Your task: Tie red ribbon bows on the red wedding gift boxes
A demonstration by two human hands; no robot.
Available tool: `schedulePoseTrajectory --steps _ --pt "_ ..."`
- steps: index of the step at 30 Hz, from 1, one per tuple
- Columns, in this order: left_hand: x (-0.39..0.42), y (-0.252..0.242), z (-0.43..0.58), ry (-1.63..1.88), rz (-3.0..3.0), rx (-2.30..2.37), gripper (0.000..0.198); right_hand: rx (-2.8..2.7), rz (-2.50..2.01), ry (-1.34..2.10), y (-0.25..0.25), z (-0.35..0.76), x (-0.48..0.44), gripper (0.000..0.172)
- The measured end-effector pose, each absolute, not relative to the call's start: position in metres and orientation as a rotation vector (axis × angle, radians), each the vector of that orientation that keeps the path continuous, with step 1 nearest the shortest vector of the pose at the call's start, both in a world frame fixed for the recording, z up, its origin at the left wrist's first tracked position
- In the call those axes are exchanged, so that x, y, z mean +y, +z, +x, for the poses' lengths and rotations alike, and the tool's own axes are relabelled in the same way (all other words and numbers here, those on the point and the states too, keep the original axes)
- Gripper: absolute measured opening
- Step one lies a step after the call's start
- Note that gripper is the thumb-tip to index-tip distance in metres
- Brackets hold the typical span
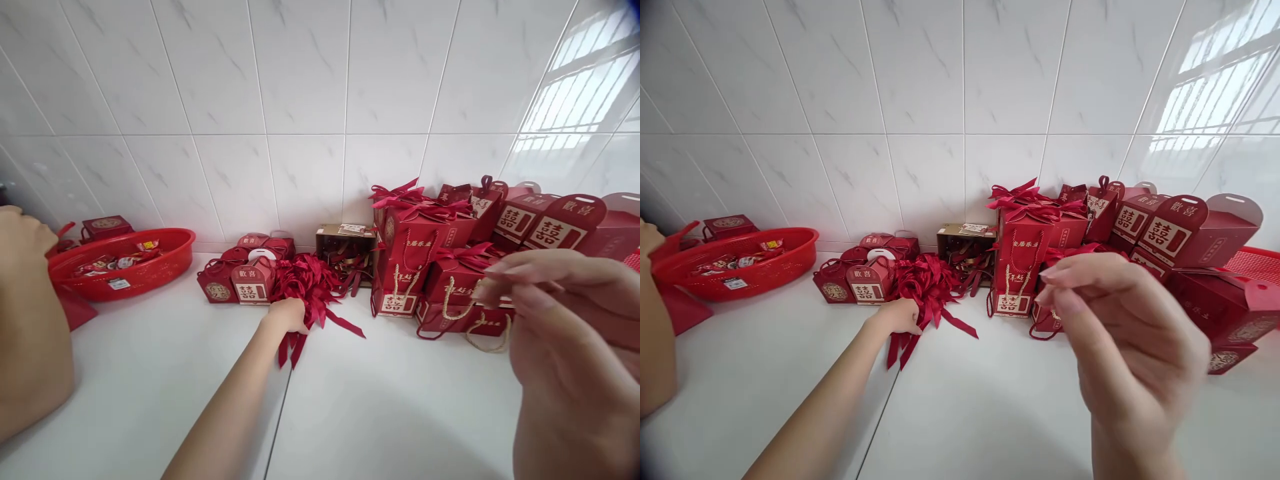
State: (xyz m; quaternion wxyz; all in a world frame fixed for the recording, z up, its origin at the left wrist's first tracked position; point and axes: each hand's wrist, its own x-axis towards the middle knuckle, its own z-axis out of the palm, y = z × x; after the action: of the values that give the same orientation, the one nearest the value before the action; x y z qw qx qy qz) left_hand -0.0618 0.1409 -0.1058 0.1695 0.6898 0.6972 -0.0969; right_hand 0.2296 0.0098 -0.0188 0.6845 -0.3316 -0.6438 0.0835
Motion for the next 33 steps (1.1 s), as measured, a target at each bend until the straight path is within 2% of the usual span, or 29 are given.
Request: schedulePoseTrajectory --steps 7,12,14,18,22,25,27,29,33 --pt "0.148 -0.117 -0.084 -0.315 1.964 1.928 0.029 -1.475 -0.739 0.325 -0.025 0.21 0.022 0.011" --pt "0.151 -0.113 -0.093 -0.186 2.022 1.903 0.028 -1.69 -0.841 0.318 -0.029 0.213 0.037 0.008" --pt "0.151 -0.108 -0.096 -0.116 2.037 1.916 0.028 -1.89 -1.016 0.349 -0.038 0.204 0.052 0.011" --pt "0.148 -0.097 -0.098 0.026 2.045 2.008 0.027 -2.297 -1.677 0.435 -0.081 0.17 0.089 0.016" --pt "0.142 -0.093 -0.081 0.188 2.107 2.029 0.028 -2.301 -1.852 0.435 -0.133 0.141 0.115 0.021" --pt "0.139 -0.101 -0.056 0.235 2.189 1.837 0.026 -2.327 -1.842 0.479 -0.154 0.137 0.123 0.025" --pt "0.138 -0.112 -0.041 0.21 2.208 1.702 0.026 -2.376 -1.766 0.549 -0.155 0.141 0.125 0.02" --pt "0.141 -0.125 -0.033 0.188 2.201 1.656 0.028 -2.426 -1.638 0.634 -0.144 0.149 0.124 0.016" --pt "0.151 -0.15 -0.036 0.184 2.147 1.736 0.028 -2.407 -1.344 0.786 -0.096 0.168 0.111 0.019"
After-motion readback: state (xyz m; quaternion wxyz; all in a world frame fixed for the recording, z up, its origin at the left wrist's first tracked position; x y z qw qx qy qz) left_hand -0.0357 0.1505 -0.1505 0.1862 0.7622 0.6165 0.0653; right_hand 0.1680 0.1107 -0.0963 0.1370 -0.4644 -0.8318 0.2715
